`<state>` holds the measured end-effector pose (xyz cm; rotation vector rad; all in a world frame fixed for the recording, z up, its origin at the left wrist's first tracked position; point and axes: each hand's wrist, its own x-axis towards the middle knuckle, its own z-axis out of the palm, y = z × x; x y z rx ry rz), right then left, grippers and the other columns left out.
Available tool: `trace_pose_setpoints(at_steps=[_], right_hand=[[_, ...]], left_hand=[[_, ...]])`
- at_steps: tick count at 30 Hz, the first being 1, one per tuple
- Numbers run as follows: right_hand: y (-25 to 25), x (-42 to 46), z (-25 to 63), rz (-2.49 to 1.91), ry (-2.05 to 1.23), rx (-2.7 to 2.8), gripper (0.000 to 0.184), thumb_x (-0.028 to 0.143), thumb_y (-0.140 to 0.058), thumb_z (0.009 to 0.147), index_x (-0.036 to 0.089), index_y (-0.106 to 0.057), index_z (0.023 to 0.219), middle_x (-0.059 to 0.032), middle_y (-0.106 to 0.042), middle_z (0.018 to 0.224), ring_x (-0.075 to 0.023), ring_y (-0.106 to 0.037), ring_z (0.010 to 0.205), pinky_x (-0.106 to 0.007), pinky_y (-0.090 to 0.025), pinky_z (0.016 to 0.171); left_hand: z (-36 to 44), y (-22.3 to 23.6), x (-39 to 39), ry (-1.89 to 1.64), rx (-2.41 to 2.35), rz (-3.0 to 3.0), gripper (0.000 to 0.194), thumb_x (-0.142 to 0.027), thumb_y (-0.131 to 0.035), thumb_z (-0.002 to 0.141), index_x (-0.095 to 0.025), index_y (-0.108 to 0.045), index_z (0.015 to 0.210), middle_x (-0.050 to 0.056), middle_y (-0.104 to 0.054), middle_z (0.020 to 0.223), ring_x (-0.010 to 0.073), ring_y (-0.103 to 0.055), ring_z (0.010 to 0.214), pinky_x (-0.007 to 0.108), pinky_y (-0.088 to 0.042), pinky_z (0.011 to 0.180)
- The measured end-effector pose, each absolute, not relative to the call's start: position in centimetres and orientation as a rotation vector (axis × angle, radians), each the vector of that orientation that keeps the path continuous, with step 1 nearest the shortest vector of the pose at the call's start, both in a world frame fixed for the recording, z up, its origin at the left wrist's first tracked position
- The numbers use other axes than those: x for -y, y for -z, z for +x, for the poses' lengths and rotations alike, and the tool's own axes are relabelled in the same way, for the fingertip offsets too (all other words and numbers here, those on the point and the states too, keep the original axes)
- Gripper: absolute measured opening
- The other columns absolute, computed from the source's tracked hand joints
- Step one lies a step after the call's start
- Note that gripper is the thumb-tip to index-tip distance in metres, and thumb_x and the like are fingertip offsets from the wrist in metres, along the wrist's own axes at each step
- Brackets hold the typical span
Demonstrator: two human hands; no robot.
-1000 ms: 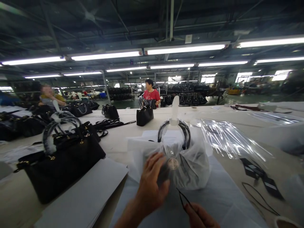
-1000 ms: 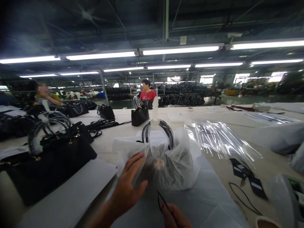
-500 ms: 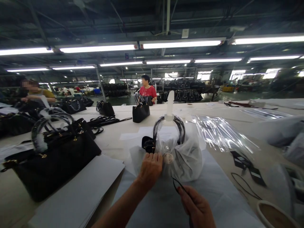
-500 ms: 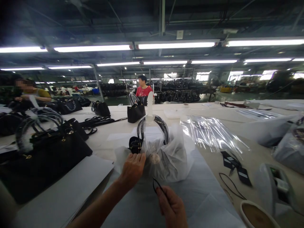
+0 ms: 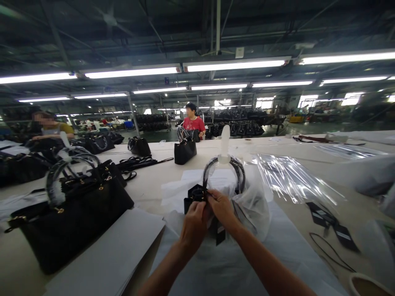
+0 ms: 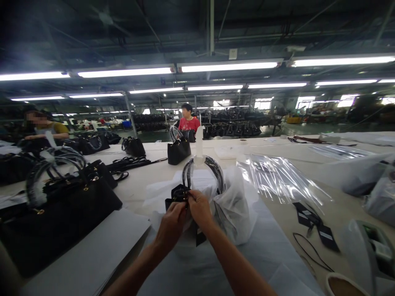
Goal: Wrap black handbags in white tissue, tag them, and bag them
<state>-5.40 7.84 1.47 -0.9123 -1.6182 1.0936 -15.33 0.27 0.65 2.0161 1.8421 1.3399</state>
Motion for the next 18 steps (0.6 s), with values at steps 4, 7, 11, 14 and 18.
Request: trace_pose_setpoints(at_steps=[4,7,11,14,18], right_hand=[[-1.3,-8.7,-5.5,-0.857,-1.274,1.59,0.024,0.036,-0.051,0.068,0.018,-0.064,0.078,0.0049,-0.046,0.052,-0.0091,-0.035,0.047,-0.021,-0.025,0.044],[-1.7,-8.6,-5.2,-0.837,-1.439,1.532,0.03,0.04,-0.054,0.064,0.016,-0.063,0.079,0.0085,-0.037,0.044,-0.0067,-0.027,0.041,-0.02,-0.019,0.04],[-2.1,-8.5,-5.1,-0.8,-1.518,1.515,0.034,0.045,-0.056,0.063,0.015,-0.061,0.08,0.0107,-0.032,0.041,-0.0051,-0.024,0.038,-0.02,-0.015,0.039],[-2.1,-8.6,-5.1,-0.815,-1.539,1.531,0.033,0.045,-0.058,0.061,0.016,-0.059,0.077,0.0106,-0.033,0.04,-0.0049,-0.024,0.037,-0.019,-0.014,0.038],[-1.8,-8.7,-5.0,-0.858,-1.546,1.514,0.033,0.042,-0.058,0.059,0.017,-0.058,0.08,0.0106,-0.034,0.04,-0.0057,-0.026,0.036,-0.02,-0.016,0.037]], left_hand=[[-17.1,-3.4,-2.3,-1.458,-1.847,1.965,0.034,-0.012,-0.036,0.083,-0.016,-0.058,0.109,0.012,-0.059,0.108,0.0229,-0.056,0.102,0.035,-0.043,0.091],[-17.8,-5.1,-4.0,-1.237,-1.826,2.032,0.035,-0.005,-0.039,0.076,-0.017,-0.062,0.1,0.011,-0.059,0.104,0.0211,-0.057,0.099,0.032,-0.043,0.09],[-18.4,-5.8,-5.7,-1.054,-1.798,2.093,0.026,-0.003,-0.046,0.069,-0.018,-0.066,0.078,0.007,-0.06,0.092,0.0178,-0.059,0.088,0.026,-0.045,0.08],[-18.8,-5.3,-6.4,-1.023,-1.792,2.114,0.021,-0.004,-0.05,0.069,-0.019,-0.065,0.069,0.004,-0.062,0.085,0.0158,-0.059,0.082,0.023,-0.046,0.076],[-19.0,-4.8,-6.4,-1.042,-1.819,2.117,0.018,-0.005,-0.051,0.071,-0.018,-0.065,0.069,0.003,-0.061,0.081,0.0152,-0.06,0.078,0.024,-0.046,0.074]])
